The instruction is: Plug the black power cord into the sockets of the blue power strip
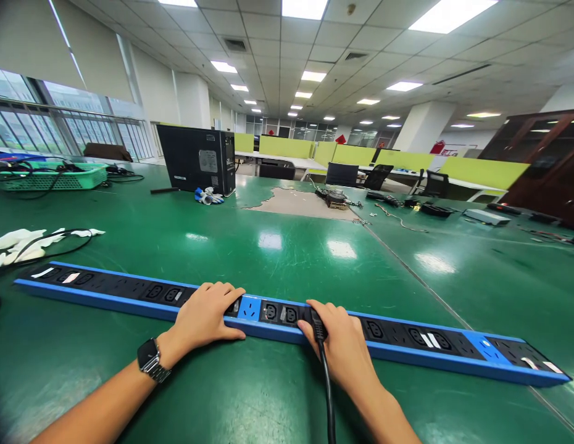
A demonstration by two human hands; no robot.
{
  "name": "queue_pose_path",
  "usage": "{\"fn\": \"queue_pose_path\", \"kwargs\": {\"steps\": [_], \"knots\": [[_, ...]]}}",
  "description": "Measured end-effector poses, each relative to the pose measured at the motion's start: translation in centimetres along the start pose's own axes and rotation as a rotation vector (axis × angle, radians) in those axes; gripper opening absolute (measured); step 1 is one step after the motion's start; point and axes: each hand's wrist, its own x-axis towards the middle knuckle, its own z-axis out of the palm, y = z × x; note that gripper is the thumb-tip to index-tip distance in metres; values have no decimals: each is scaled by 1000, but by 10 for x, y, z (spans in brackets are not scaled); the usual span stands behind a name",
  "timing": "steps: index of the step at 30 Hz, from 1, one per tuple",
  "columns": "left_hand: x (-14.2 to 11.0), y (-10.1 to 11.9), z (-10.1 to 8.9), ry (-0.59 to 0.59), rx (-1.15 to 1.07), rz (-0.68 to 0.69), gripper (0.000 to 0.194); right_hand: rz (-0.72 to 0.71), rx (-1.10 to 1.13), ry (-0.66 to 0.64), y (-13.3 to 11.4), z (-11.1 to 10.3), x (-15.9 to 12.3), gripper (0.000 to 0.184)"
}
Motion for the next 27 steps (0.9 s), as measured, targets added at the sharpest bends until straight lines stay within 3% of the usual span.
{"fn": "queue_pose_path", "kwargs": {"steps": [3, 5, 7, 9, 12, 17, 19, 23, 24, 27], "knots": [[1, 0, 0, 8, -18, -19, 76, 88, 310, -140, 10, -22, 12, 49], [2, 0, 0, 3, -25, -32, 76, 240, 440, -166, 4, -31, 32, 44], [2, 1, -1, -7, -28, -32, 76, 270, 301, -269, -14, -28, 55, 43], [2, 1, -1, -13, -39, -31, 76, 225, -74, -424, -37, -17, 71, 50], [3, 3, -2, -24, -84, -67, 76, 236, -233, -449, -64, 1, 77, 53], [6, 6, -1, -35, -155, -155, 79, 138, -384, -337, -68, 15, 71, 51], [7, 7, -1, -44, -159, -164, 77, 142, -222, -253, -57, 17, 70, 55], [5, 12, -3, -33, -142, -152, 74, 193, 498, 50, -16, 7, 46, 57], [5, 15, -3, -25, -132, -147, 75, 202, 584, 131, -5, 2, 33, 52], [8, 26, -3, -38, -104, -151, 80, 51, 400, 51, 22, -15, -4, 40]]}}
